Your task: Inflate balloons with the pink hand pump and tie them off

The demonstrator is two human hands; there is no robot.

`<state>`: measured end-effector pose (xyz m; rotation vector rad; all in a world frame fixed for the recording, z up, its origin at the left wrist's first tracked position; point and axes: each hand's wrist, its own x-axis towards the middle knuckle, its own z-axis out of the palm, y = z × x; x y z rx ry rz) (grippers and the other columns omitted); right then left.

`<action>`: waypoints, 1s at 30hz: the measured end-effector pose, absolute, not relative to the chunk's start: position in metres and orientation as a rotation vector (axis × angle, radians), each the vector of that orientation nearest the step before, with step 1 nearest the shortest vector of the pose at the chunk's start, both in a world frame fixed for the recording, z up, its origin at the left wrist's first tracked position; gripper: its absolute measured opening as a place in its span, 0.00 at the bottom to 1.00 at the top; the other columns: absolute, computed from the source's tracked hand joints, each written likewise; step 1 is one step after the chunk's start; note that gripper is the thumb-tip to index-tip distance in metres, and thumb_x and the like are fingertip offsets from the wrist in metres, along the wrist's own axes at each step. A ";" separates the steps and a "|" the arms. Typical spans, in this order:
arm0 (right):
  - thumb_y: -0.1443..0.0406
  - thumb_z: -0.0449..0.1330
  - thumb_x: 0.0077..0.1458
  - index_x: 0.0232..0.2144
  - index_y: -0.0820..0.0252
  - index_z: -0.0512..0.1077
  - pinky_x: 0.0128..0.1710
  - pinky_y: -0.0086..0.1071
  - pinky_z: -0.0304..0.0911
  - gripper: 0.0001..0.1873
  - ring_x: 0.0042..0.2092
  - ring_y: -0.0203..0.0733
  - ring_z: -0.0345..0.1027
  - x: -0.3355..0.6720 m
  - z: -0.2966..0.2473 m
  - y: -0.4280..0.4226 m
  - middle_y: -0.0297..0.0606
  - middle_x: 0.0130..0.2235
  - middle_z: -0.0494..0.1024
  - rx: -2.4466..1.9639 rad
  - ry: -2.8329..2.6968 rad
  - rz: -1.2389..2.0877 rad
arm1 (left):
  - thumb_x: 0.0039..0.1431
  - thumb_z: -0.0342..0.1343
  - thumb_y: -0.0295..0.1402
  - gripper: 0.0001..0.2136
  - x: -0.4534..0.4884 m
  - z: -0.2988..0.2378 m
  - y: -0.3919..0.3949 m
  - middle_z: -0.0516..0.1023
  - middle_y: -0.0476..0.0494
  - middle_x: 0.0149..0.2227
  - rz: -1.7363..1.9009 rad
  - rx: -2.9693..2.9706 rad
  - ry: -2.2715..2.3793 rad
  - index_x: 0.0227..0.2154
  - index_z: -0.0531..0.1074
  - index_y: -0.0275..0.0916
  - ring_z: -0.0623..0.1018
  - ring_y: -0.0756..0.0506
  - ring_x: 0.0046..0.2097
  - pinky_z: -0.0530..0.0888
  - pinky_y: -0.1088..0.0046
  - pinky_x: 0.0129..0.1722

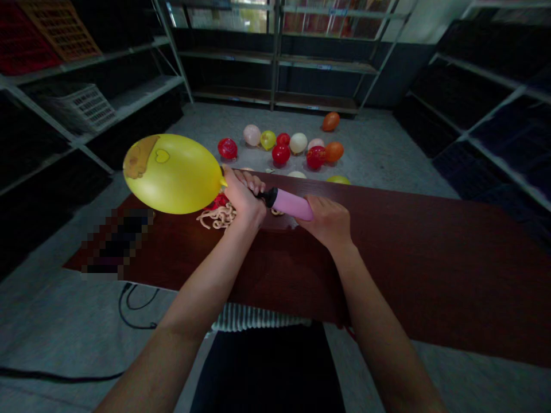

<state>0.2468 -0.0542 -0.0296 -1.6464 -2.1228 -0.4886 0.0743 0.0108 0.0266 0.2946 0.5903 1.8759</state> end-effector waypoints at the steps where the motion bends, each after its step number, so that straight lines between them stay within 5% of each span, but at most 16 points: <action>1: 0.52 0.58 0.60 0.43 0.61 0.74 0.34 0.35 0.53 0.19 0.35 0.44 0.70 0.248 -0.030 -0.054 0.42 0.35 0.80 -1.634 -2.121 -0.506 | 0.70 0.52 0.48 0.29 0.073 0.026 0.013 0.49 0.57 0.13 1.878 0.284 0.587 0.17 0.48 0.40 0.51 0.55 0.14 0.51 0.75 0.16; 18: 0.54 0.57 0.62 0.45 0.60 0.75 0.37 0.38 0.50 0.18 0.38 0.48 0.66 0.313 -0.022 -0.057 0.42 0.36 0.79 -1.712 -2.042 -0.885 | 0.74 0.43 0.33 0.23 0.028 0.045 0.026 0.47 0.57 0.14 1.957 0.105 0.564 0.21 0.45 0.39 0.50 0.56 0.15 0.51 0.77 0.17; 30: 0.56 0.62 0.58 0.43 0.61 0.73 0.37 0.37 0.50 0.16 0.38 0.48 0.66 0.275 -0.022 -0.057 0.44 0.36 0.78 -1.665 -2.104 -0.776 | 0.74 0.45 0.36 0.25 0.059 0.028 0.018 0.48 0.56 0.14 1.895 0.195 0.512 0.18 0.47 0.40 0.50 0.54 0.15 0.52 0.75 0.16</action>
